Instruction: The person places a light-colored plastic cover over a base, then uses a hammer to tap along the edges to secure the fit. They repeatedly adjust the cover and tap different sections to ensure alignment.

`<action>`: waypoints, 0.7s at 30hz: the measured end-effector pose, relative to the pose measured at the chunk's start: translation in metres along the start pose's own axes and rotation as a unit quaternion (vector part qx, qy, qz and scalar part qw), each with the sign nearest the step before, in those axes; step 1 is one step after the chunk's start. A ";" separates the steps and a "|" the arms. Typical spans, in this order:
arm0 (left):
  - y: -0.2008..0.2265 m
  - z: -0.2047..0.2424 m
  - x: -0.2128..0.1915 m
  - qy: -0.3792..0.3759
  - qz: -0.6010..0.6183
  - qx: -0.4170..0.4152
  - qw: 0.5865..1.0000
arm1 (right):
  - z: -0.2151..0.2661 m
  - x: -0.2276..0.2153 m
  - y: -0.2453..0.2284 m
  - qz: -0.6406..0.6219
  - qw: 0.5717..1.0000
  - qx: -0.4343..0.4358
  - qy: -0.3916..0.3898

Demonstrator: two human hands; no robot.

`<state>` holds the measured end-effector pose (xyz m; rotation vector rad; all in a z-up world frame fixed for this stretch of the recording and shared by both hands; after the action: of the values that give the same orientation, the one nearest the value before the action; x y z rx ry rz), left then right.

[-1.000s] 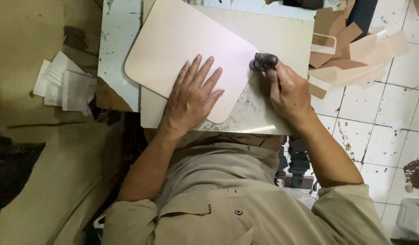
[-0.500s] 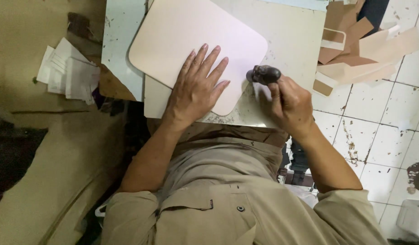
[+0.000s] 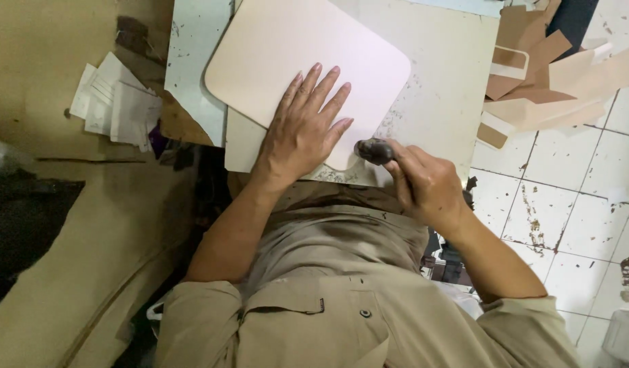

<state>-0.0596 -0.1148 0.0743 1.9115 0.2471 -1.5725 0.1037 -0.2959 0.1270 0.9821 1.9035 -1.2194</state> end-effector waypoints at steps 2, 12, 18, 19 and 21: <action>0.000 0.001 0.000 0.008 0.003 -0.003 1.000 | 0.005 0.014 0.000 -0.005 1.000 -0.005 -0.002; -0.014 -0.026 0.004 -0.016 0.027 0.031 0.999 | 0.014 0.030 -0.010 0.002 0.999 -0.031 -0.017; -0.027 -0.099 -0.012 -0.117 -0.002 0.022 0.993 | 0.010 0.024 -0.021 -0.001 0.999 -0.033 -0.012; -0.031 -0.106 -0.012 -0.115 -0.003 0.024 0.993 | 0.008 0.026 -0.024 0.001 0.999 -0.033 -0.009; -0.033 -0.124 -0.017 -0.085 -0.035 0.067 0.994 | 0.005 0.028 -0.027 0.048 0.996 -0.011 -0.072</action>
<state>0.0192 -0.0128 0.0878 1.8720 0.1401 -1.8282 0.0676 -0.3012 0.1134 0.9362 1.7363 -1.1782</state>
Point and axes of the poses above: each hand's wrist, its own z-axis away from the middle knuckle, its own x-axis out of the palm, y = z × x, the point moved 1 cm from there along -z, towards the middle knuckle, and after that the axes turned 8 degrees about -x, right-handed, at the moved point
